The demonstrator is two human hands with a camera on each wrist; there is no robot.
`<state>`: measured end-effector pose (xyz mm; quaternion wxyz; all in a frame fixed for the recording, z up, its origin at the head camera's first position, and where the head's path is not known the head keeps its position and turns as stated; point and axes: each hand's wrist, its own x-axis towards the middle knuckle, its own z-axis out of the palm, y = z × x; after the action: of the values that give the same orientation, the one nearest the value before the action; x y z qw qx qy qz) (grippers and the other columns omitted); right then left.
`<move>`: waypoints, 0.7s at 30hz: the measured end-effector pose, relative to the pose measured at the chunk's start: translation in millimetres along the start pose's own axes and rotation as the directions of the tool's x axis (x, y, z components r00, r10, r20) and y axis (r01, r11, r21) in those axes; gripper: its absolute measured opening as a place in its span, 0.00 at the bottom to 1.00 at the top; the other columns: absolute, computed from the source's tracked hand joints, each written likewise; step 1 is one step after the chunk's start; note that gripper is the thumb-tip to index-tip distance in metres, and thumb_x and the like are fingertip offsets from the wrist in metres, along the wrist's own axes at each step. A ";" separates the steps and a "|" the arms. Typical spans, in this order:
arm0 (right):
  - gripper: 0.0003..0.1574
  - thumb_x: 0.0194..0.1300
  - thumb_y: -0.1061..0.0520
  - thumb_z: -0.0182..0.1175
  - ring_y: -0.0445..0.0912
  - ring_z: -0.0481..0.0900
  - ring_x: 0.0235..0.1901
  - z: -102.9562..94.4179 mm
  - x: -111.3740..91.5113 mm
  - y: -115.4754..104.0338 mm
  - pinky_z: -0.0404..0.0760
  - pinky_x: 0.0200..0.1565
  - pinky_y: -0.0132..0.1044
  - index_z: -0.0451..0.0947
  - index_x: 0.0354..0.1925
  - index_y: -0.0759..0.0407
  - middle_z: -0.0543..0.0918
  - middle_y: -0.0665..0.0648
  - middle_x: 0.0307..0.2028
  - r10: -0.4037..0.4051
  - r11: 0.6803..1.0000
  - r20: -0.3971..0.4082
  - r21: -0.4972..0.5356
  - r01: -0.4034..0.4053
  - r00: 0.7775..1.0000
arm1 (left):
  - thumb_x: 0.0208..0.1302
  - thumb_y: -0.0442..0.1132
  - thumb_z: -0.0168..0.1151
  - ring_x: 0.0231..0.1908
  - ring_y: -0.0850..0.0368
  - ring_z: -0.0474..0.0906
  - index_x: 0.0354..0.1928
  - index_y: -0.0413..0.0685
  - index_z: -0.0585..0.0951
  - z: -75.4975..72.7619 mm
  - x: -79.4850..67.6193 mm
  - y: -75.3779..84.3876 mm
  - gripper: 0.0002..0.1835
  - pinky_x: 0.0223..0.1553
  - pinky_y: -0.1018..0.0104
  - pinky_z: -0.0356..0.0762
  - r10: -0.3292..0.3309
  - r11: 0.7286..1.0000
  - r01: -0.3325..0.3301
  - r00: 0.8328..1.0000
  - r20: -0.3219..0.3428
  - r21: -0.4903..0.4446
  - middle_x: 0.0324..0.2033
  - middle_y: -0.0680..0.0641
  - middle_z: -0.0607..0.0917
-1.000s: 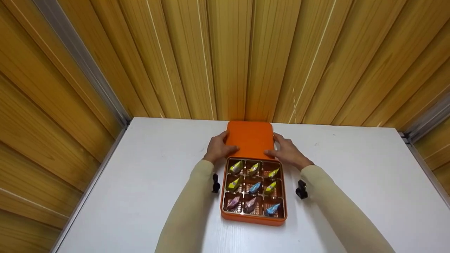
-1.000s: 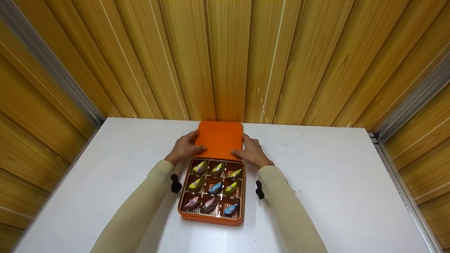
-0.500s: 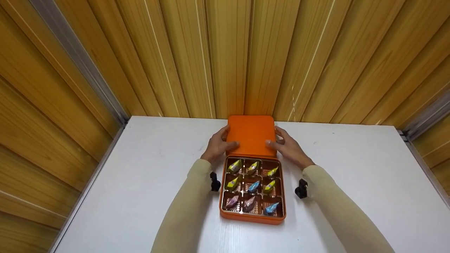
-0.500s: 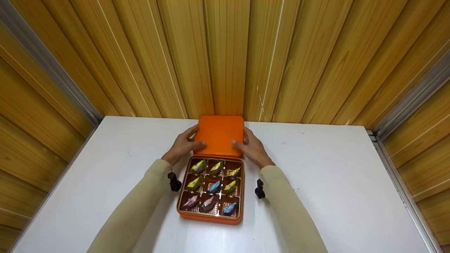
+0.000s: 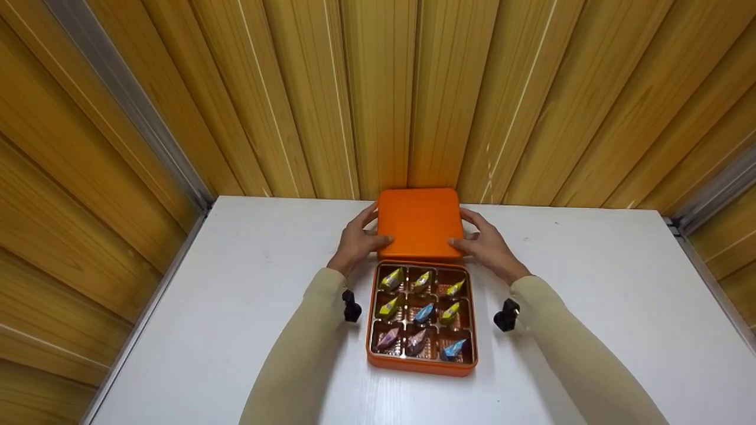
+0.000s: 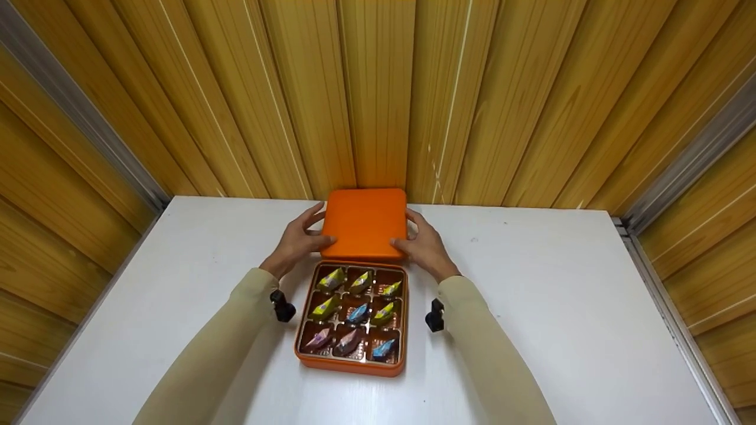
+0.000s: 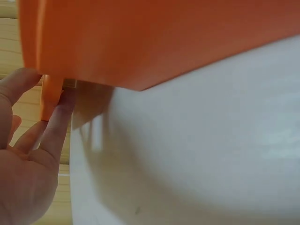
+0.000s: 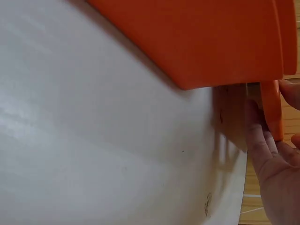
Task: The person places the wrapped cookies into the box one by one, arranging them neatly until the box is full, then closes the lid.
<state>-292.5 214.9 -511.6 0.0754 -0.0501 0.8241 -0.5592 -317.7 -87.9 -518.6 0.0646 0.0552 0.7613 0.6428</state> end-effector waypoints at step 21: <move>0.54 0.68 0.51 0.74 0.56 0.77 0.59 -14.6 -20.1 -25.8 0.82 0.43 0.48 0.59 0.83 0.52 0.65 0.59 0.79 -0.049 0.995 -0.076 -0.090 0.042 0.996 | 0.60 0.26 0.76 0.49 0.47 0.87 0.83 0.55 0.64 -11.0 -20.2 34.8 0.51 0.46 0.60 0.90 0.073 0.997 -0.073 0.997 -0.002 -0.002 0.72 0.42 0.76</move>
<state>-275.4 222.1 -480.9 0.0279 -0.0503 0.8489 -0.5254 -299.6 -96.1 -482.0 0.0407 0.0822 0.7581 0.6456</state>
